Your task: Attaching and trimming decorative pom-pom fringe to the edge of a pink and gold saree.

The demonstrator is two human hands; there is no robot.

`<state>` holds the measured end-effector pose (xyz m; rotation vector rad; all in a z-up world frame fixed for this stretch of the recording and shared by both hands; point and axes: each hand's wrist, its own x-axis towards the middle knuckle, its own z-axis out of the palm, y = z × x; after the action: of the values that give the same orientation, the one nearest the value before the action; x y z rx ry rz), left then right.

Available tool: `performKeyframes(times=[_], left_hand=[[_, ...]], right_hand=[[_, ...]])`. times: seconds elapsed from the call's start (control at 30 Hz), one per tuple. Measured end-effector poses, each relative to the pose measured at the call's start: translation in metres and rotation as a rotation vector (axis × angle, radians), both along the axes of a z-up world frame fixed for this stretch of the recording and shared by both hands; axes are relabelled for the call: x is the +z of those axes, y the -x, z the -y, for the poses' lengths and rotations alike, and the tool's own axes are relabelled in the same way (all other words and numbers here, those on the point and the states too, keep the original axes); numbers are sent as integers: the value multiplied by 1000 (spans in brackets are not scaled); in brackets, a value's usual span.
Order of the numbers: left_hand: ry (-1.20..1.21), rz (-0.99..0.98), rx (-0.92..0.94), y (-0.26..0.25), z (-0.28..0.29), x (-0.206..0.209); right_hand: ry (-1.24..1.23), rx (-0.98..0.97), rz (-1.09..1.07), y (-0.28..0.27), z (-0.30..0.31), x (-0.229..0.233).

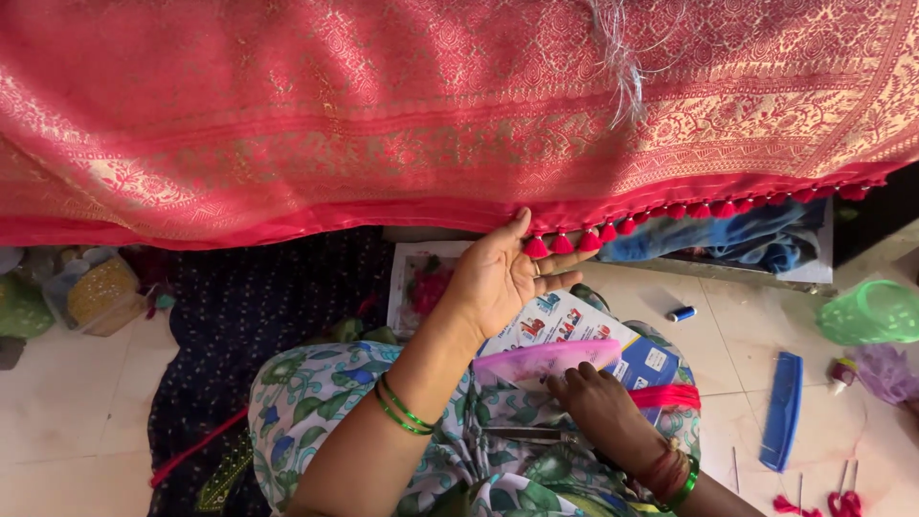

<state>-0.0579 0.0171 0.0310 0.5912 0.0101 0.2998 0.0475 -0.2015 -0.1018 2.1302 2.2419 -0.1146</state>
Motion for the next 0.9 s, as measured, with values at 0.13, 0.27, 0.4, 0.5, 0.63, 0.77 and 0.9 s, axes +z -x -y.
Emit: performKeyframes(times=[0.13,0.27,0.4,0.5,0.63,0.77,0.9], left_hand=[[-26,8,-1,-8,-7,-21],[-262,-290,388,-6,-14,-40],[-679,-225,900,20,-21,-73],[-1017,-652,1126,34,-20,-65],[-764,-544,823,10,-29,-62],[-466,-266,565,-29,-31,-56],[-286,-81,462,-63,-14,-41]], right_hand=[[-43,-15,20,-3,0,-13],[-49,-103,32,-23,-2,-21],[-102,-218,-171,-50,11,-41],[-145,-214,-352,-47,14,-21],[-38,-225,-397,-65,21,-4],[-178,-535,-723,-73,37,46],[-524,-607,-971,-92,63,77]])
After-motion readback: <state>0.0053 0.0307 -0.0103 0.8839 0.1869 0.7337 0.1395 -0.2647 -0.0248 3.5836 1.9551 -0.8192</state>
